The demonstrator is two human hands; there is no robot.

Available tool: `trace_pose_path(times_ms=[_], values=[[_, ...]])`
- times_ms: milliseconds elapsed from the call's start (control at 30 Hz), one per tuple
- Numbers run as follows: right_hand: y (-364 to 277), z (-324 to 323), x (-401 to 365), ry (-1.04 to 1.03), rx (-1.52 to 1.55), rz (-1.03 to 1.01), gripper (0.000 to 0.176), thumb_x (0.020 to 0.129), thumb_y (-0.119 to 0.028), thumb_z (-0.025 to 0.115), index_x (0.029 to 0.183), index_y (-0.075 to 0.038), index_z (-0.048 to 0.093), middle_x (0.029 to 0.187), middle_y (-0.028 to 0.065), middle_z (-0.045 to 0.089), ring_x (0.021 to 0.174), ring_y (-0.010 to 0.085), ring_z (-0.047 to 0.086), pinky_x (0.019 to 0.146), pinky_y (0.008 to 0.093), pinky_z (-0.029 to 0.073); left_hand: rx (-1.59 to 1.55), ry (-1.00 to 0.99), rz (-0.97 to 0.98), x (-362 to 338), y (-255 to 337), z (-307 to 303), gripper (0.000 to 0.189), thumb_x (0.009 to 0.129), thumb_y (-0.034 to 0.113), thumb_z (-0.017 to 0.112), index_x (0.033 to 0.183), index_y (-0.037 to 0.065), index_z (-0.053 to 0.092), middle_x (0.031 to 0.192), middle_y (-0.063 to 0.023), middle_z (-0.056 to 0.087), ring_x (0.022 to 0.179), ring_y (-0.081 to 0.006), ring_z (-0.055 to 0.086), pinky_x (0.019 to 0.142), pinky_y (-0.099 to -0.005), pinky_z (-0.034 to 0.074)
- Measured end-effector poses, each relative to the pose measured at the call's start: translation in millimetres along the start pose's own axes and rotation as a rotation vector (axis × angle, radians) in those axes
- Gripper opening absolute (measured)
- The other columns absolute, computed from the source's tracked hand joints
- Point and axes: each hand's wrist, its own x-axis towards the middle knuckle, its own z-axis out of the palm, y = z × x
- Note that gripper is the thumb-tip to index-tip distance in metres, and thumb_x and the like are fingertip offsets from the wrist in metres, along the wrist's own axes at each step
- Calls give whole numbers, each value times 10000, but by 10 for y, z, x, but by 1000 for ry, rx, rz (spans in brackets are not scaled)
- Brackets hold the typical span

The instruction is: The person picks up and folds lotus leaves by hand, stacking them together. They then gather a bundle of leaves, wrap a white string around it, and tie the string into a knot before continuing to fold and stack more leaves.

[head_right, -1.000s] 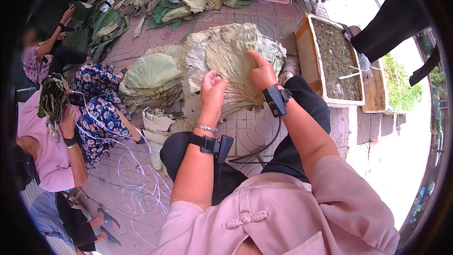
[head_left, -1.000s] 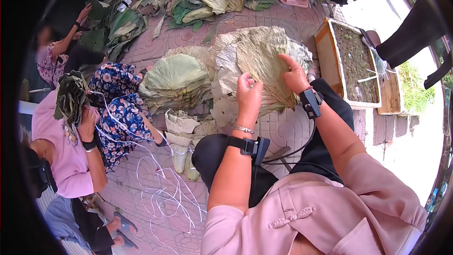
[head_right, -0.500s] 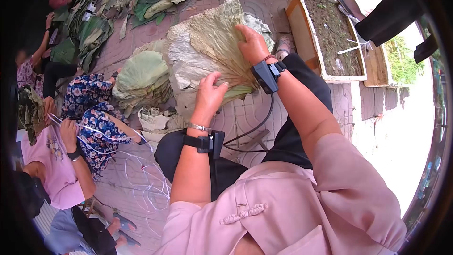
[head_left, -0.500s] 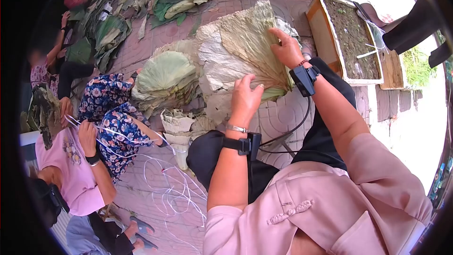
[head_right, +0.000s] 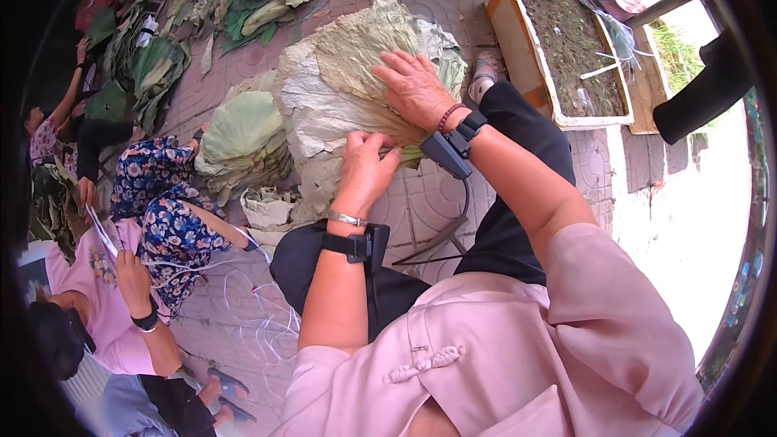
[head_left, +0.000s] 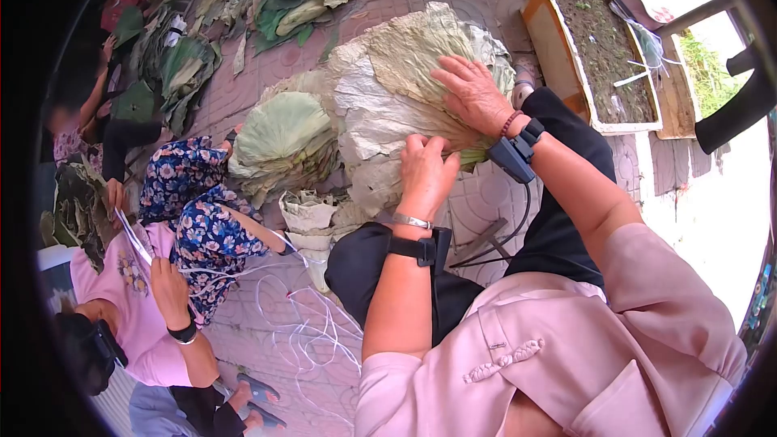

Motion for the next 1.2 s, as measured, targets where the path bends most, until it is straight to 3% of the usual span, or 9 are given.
trace_pose_path(times_ms=[100, 433, 500, 567, 633, 767, 967, 1167, 1200], values=[[-81, 228, -160, -278, -123, -16, 494, 853, -342, 504, 1312, -182, 415, 1389, 89, 356, 1326, 299, 252, 1052, 554, 168, 3, -45, -30, 22, -3, -18, 258, 744, 240, 658, 936, 69, 636, 964, -152, 508, 950, -329, 484, 854, -390, 411], [-93, 286, -152, -319, -200, 39, 503, 876, -404, 412, 1333, -192, 398, 1421, 82, 325, 1350, 275, 213, 1089, 492, 100, -142, 85, -60, 16, 71, -368, 288, 802, 234, 608, 1003, 27, 597, 959, -171, 589, 810, -282, 595, 743, -370, 475], [-89, 289, -134, -328, -211, 42, 501, 876, -402, 410, 1330, -192, 402, 1419, 75, 327, 1349, 270, 213, 1088, 491, 104, -246, 267, 5, -74, 93, -628, 287, 822, 221, 600, 1021, 15, 589, 970, -167, 600, 772, -262, 610, 694, -337, 484], [-68, 316, -138, -319, -236, 28, 498, 879, -402, 406, 1331, -194, 402, 1417, 67, 329, 1348, 265, 211, 1087, 487, 111, -309, 280, -83, -263, 51, -970, 258, 860, 209, 578, 1025, 10, 589, 982, -132, 614, 813, -194, 611, 688, -289, 475], [-61, 328, -136, -321, -266, 24, 500, 883, -407, 405, 1338, -199, 394, 1417, 66, 330, 1350, 262, 206, 1084, 483, 121, -760, 361, -204, -520, -130, -1274, 246, 893, 208, 550, 1044, 16, 581, 994, -80, 614, 838, -137, 599, 693, -255, 466], [-31, 344, -120, -339, -316, 15, 503, 889, -419, 393, 1340, -196, 388, 1419, 72, 327, 1349, 267, 208, 1078, 491, 127, -1075, 748, -410, -1238, -664, -1704, 237, 906, 188, 533, 1086, 36, 556, 1002, -32, 606, 814, -101, 579, 679, -222, 454], [90, 425, -134, -340, -343, -1, 520, 881, -438, 396, 1348, -211, 377, 1430, 70, 313, 1353, 265, 203, 1076, 495, 131, -832, 839, -906, -2229, -2089, -1064, 234, 868, 185, 561, 1065, 58, 563, 916, -3, 598, 768, -78, 556, 641, -217, 436], [125, 430, -133, -348, -375, -3, 532, 881, -434, 390, 1362, -206, 365, 1436, 70, 308, 1353, 265, 207, 1084, 474, 115, -565, 789, -949, -2561, -2889, -90, 287, 797, 157, 601, 1053, 32, 566, 864, -3, 589, 754, -119, 548, 677, -230, 431], [140, 423, -137, -350, -377, -20, 526, 885, -432, 387, 1361, -210, 369, 1440, 70, 302, 1353, 272, 207, 1084, 472, 115, -595, 789, -980, -2530, -2886, -70, 291, 772, 136, 592, 1036, 14, 572, 909, -60, 602, 826, -195, 574, 768, -263, 440]])
